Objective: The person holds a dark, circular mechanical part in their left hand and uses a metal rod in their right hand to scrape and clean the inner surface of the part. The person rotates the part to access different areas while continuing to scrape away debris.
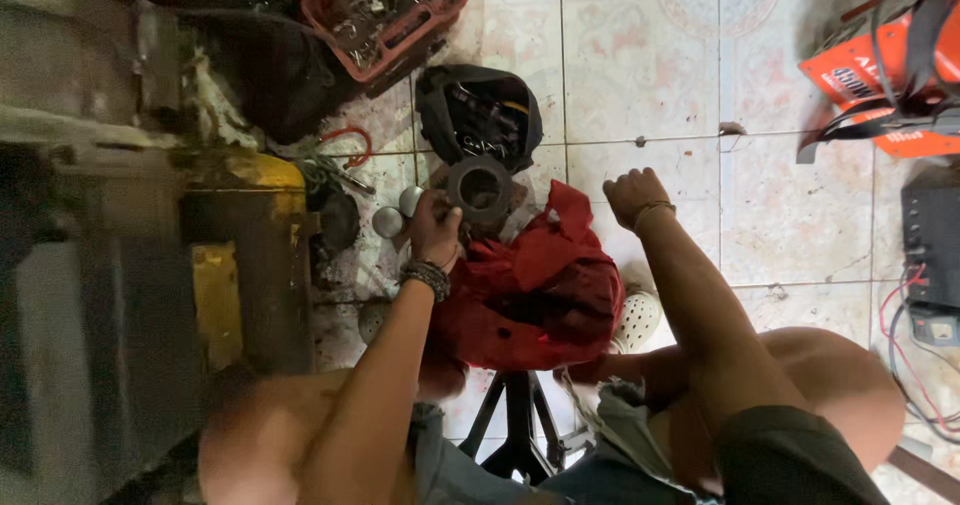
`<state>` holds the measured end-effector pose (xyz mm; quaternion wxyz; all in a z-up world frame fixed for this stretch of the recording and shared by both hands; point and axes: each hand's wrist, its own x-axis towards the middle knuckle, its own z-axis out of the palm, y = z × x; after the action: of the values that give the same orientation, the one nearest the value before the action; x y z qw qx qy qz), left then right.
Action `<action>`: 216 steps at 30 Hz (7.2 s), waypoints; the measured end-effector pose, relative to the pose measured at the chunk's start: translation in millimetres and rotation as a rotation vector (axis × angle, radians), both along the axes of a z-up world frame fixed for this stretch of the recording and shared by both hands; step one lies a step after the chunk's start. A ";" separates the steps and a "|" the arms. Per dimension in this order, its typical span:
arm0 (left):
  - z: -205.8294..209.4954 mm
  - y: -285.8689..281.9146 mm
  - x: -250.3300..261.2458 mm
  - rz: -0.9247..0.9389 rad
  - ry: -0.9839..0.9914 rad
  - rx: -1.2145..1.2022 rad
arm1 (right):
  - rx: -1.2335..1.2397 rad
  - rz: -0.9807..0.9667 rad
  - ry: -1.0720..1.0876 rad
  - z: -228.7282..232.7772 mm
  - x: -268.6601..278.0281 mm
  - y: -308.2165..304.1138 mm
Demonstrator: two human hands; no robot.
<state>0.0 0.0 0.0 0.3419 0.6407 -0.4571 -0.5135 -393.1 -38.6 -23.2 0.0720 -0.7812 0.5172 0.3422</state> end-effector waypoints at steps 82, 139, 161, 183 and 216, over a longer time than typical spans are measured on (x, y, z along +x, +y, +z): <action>378.9 3.0 -10.3 0.032 0.420 -0.535 | -0.217 -0.791 -1.971 421.3 162.4 17.8; 372.2 18.2 6.0 0.166 0.621 -0.694 | -0.307 -0.307 -1.402 449.9 203.9 61.0; 377.1 24.4 -0.8 0.162 0.496 -0.684 | -0.304 -0.367 -1.270 448.1 204.7 63.6; 371.6 31.6 0.3 0.230 0.462 -0.699 | -0.326 -0.330 -1.269 451.3 207.4 66.6; 364.3 43.4 3.5 0.341 0.377 -0.618 | -0.340 -0.270 -1.242 439.7 217.4 69.8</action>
<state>3.5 43.4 364.3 0.6767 0.4691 -0.4062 -0.3961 -175.7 31.2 416.5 0.2748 -0.7621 0.5200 -0.2708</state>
